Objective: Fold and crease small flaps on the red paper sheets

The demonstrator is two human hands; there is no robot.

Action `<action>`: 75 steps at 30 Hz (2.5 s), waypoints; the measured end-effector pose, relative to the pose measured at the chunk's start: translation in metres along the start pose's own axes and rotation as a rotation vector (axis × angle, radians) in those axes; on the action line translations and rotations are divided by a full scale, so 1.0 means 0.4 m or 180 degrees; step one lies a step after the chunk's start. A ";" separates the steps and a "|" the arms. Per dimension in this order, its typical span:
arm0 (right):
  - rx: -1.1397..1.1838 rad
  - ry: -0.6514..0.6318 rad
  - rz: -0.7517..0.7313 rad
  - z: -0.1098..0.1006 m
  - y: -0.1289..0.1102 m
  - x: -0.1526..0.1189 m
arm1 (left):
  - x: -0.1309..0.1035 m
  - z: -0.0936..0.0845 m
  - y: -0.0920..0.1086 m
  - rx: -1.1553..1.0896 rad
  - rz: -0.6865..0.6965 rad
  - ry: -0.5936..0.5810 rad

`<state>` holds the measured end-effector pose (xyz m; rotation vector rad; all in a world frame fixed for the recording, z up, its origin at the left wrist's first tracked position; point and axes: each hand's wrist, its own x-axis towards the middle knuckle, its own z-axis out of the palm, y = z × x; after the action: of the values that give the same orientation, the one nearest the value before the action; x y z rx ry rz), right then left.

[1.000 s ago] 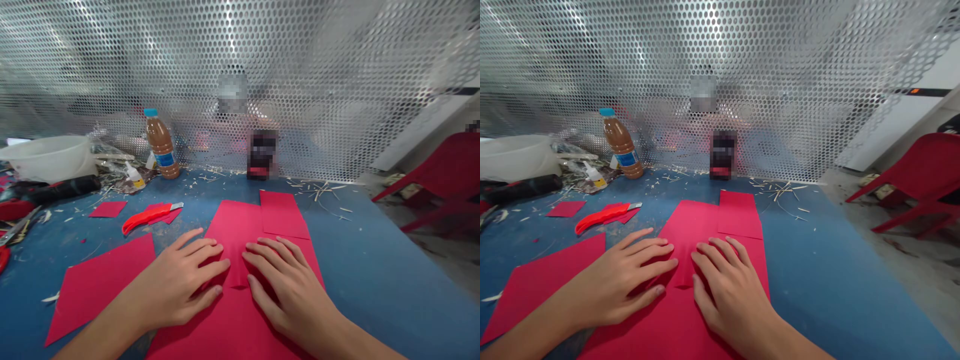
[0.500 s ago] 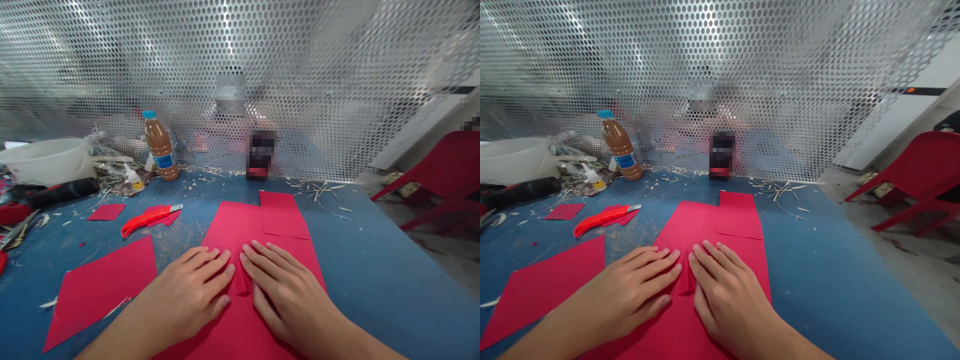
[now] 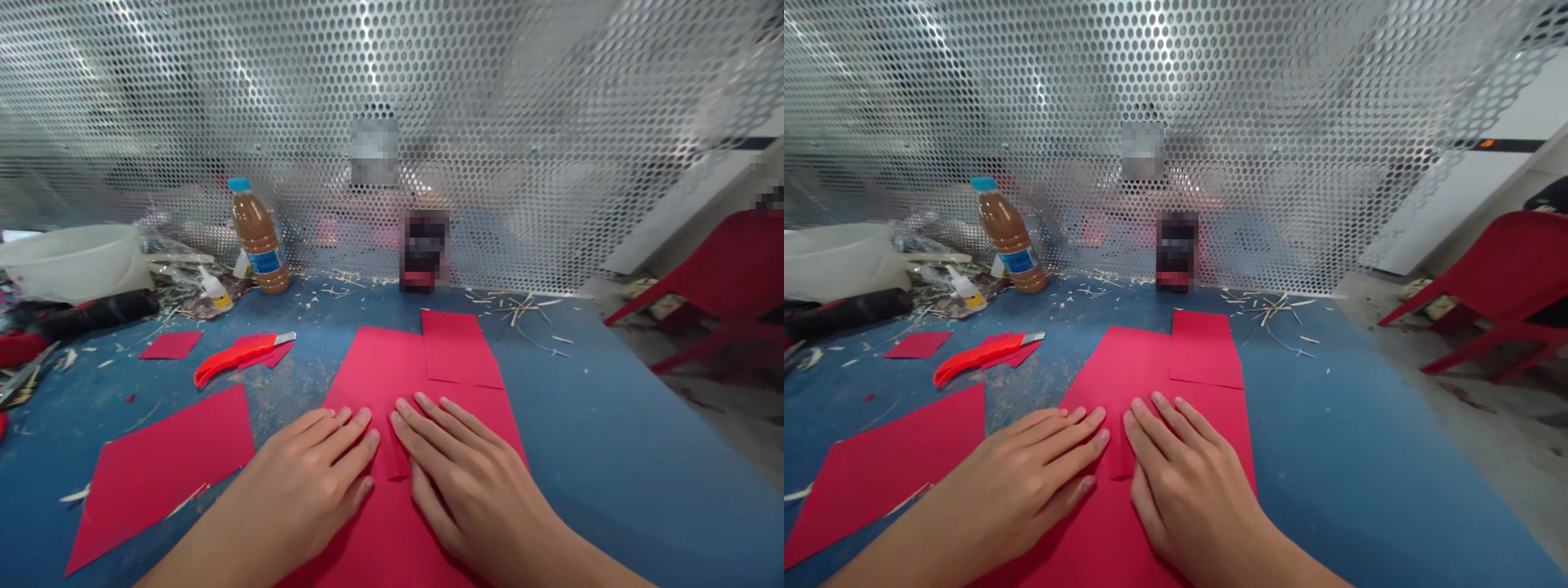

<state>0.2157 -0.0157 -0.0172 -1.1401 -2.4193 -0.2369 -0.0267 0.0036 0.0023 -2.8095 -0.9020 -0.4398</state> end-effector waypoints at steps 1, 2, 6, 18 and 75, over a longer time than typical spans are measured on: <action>-0.0016 0.0010 0.0004 0.001 -0.001 0.000 | 0.000 0.001 0.002 0.0022 -0.0006 -0.0011; -0.0033 0.0017 0.0001 0.002 -0.003 -0.001 | -0.001 0.001 0.006 0.0046 -0.0013 -0.0020; -0.0101 0.0064 0.0004 0.005 -0.004 -0.004 | -0.002 0.003 0.023 0.0142 -0.0058 -0.0073; 0.0019 0.0012 0.0085 -0.009 0.001 -0.009 | -0.014 -0.023 0.006 -0.0068 -0.0213 -0.0198; 0.3041 0.0639 0.1309 -0.017 -0.040 0.014 | 0.029 -0.024 0.050 -0.2759 -0.1655 0.0244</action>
<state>0.2027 -0.0244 -0.0082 -1.0169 -1.6891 0.8046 -0.0080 -0.0086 0.0141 -3.1714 -1.7776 -1.2623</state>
